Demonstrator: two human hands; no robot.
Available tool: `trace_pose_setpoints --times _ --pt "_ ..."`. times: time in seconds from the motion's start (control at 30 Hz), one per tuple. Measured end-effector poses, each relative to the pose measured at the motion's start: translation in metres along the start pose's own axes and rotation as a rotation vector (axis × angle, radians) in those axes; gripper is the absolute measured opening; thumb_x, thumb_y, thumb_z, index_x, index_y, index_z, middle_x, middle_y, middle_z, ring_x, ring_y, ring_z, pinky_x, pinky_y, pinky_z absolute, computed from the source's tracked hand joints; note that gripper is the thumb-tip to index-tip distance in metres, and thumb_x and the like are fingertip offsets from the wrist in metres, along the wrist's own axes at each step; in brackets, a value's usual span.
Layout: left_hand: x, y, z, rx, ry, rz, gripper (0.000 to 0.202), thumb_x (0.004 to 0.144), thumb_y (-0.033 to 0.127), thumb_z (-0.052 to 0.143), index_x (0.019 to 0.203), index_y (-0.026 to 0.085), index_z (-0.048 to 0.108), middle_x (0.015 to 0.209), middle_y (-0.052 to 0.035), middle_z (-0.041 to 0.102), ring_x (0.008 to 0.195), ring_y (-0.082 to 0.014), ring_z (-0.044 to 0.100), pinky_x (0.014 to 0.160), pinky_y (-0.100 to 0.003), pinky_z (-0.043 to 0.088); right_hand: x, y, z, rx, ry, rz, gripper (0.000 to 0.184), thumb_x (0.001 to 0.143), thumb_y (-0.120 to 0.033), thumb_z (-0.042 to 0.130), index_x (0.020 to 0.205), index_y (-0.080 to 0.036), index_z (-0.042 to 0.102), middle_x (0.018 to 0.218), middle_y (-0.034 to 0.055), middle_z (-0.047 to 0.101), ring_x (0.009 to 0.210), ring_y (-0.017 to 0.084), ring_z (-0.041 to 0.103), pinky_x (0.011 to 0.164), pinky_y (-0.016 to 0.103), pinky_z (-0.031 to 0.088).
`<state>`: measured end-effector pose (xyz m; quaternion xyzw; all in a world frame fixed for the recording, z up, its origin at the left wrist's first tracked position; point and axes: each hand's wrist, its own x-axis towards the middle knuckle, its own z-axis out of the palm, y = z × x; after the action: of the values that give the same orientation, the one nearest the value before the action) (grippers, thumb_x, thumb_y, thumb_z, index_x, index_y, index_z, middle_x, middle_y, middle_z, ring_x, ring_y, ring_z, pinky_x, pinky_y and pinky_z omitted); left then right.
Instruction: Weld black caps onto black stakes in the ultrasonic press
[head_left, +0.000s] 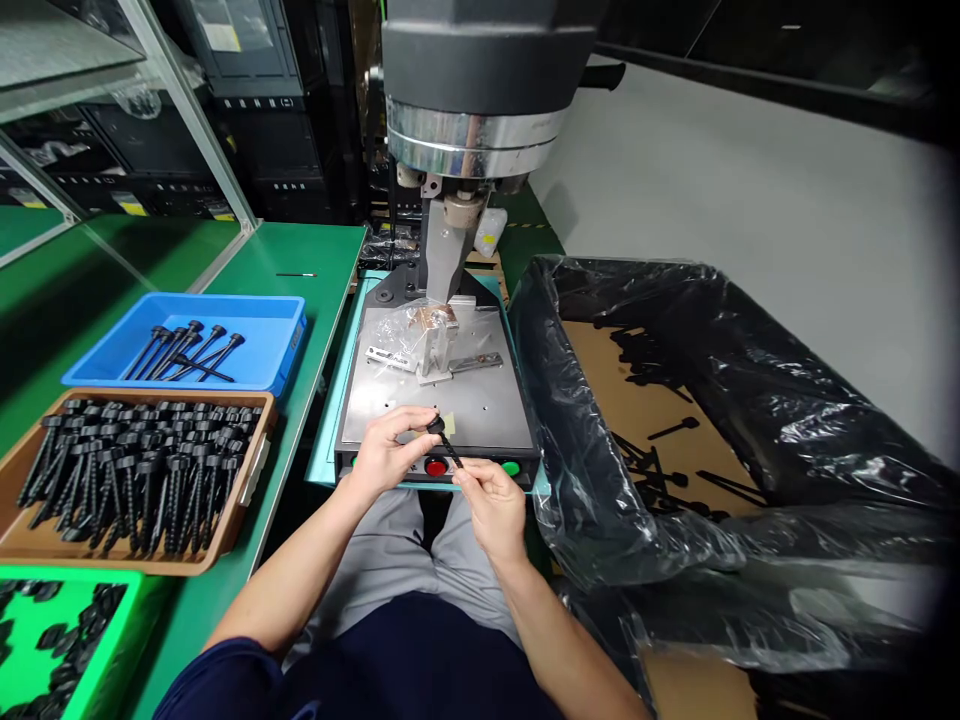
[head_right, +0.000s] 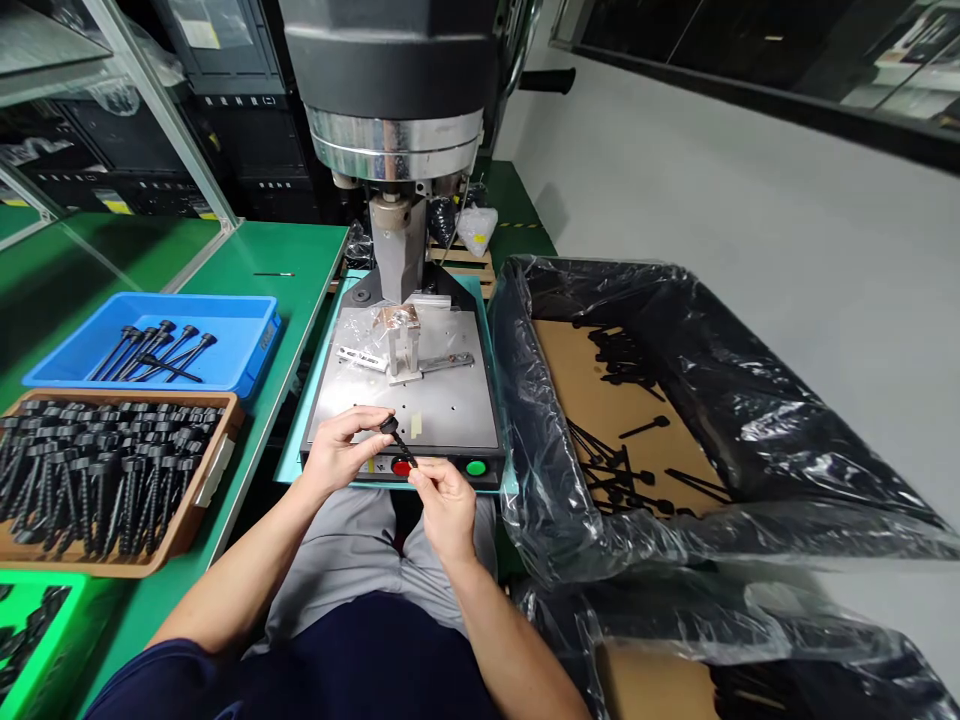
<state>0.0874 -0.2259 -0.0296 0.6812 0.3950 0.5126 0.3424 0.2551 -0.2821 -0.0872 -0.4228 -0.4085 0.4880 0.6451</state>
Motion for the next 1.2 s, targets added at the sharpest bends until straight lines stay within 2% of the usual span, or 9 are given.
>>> trace_pose_setpoints --times 0.13,0.27,0.5,0.67,0.87,0.93,1.0,1.1,1.2 --pt "-0.001 0.003 0.0 -0.102 -0.035 -0.098 0.019 0.083 0.03 0.067 0.097 0.02 0.074 0.108 -0.0104 0.073 0.103 -0.0239 0.067 0.092 -0.043 0.054 -0.002 0.003 -0.007 -0.222 0.016 -0.203 0.004 0.083 -0.022 0.07 0.083 -0.021 0.066 0.092 0.0064 0.071 0.088 0.021 0.068 0.079 0.037 0.056" --pt "-0.004 0.007 0.002 -0.164 0.017 -0.18 0.017 0.086 0.031 0.063 0.09 0.02 0.075 0.104 -0.0084 0.074 0.104 -0.0239 0.068 0.094 -0.042 0.053 -0.002 0.001 -0.012 -0.44 0.003 -0.327 0.004 0.084 -0.019 0.068 0.086 -0.023 0.067 0.097 0.0079 0.072 0.091 0.022 0.068 0.084 0.041 0.054" --pt "-0.01 0.007 -0.001 0.048 -0.036 0.053 0.026 0.083 0.026 0.067 0.108 0.02 0.071 0.112 -0.0112 0.071 0.104 -0.0227 0.068 0.091 -0.04 0.055 -0.006 0.0 -0.013 -0.355 -0.024 -0.261 0.004 0.086 -0.019 0.067 0.086 -0.023 0.067 0.095 0.0065 0.071 0.091 0.022 0.068 0.085 0.04 0.054" --pt "-0.013 0.008 -0.005 0.032 -0.018 0.082 0.027 0.083 0.025 0.067 0.11 0.021 0.07 0.113 -0.0107 0.071 0.105 -0.0229 0.067 0.091 -0.041 0.055 -0.009 -0.004 -0.01 -0.343 -0.009 -0.268 0.007 0.082 -0.017 0.07 0.086 -0.023 0.069 0.096 0.0065 0.072 0.092 0.022 0.067 0.085 0.039 0.053" --pt "-0.014 0.014 -0.011 -0.011 -0.016 -0.017 0.018 0.088 0.026 0.06 0.098 0.022 0.075 0.106 -0.008 0.073 0.101 -0.0229 0.068 0.09 -0.04 0.055 -0.005 -0.012 -0.003 -0.04 -0.045 0.009 0.012 0.076 -0.028 0.076 0.075 -0.02 0.066 0.084 0.0044 0.07 0.067 0.016 0.065 0.062 0.031 0.056" --pt "-0.013 0.016 -0.013 -0.045 -0.013 -0.079 0.017 0.086 0.028 0.062 0.093 0.022 0.076 0.104 -0.0085 0.074 0.1 -0.0235 0.069 0.09 -0.04 0.055 -0.005 -0.013 -0.002 -0.076 -0.052 0.02 0.013 0.077 -0.03 0.076 0.075 -0.02 0.067 0.083 0.0047 0.07 0.064 0.016 0.064 0.06 0.03 0.055" --pt "-0.012 0.016 -0.014 -0.124 -0.018 -0.164 0.015 0.083 0.031 0.066 0.088 0.021 0.077 0.101 -0.0091 0.074 0.098 -0.0245 0.069 0.089 -0.041 0.055 -0.005 -0.015 -0.002 -0.143 -0.073 0.04 0.014 0.078 -0.031 0.074 0.085 -0.02 0.069 0.082 0.005 0.07 0.065 0.016 0.064 0.057 0.028 0.054" --pt "-0.01 0.015 -0.013 -0.208 -0.047 -0.265 0.013 0.077 0.032 0.072 0.082 0.021 0.078 0.096 -0.0087 0.075 0.096 -0.0251 0.071 0.087 -0.04 0.057 -0.003 -0.017 -0.003 -0.266 -0.22 0.087 0.03 0.085 -0.034 0.066 0.112 -0.021 0.067 0.084 0.0052 0.072 0.058 0.014 0.061 0.05 0.026 0.05" --pt "-0.01 0.013 -0.013 -0.186 -0.078 -0.307 0.012 0.074 0.032 0.075 0.08 0.022 0.078 0.093 -0.0076 0.076 0.093 -0.0246 0.071 0.087 -0.039 0.057 -0.001 -0.019 -0.003 -0.386 -0.336 0.029 0.026 0.093 -0.034 0.056 0.113 -0.022 0.068 0.081 0.0044 0.071 0.053 0.012 0.056 0.049 0.025 0.048"
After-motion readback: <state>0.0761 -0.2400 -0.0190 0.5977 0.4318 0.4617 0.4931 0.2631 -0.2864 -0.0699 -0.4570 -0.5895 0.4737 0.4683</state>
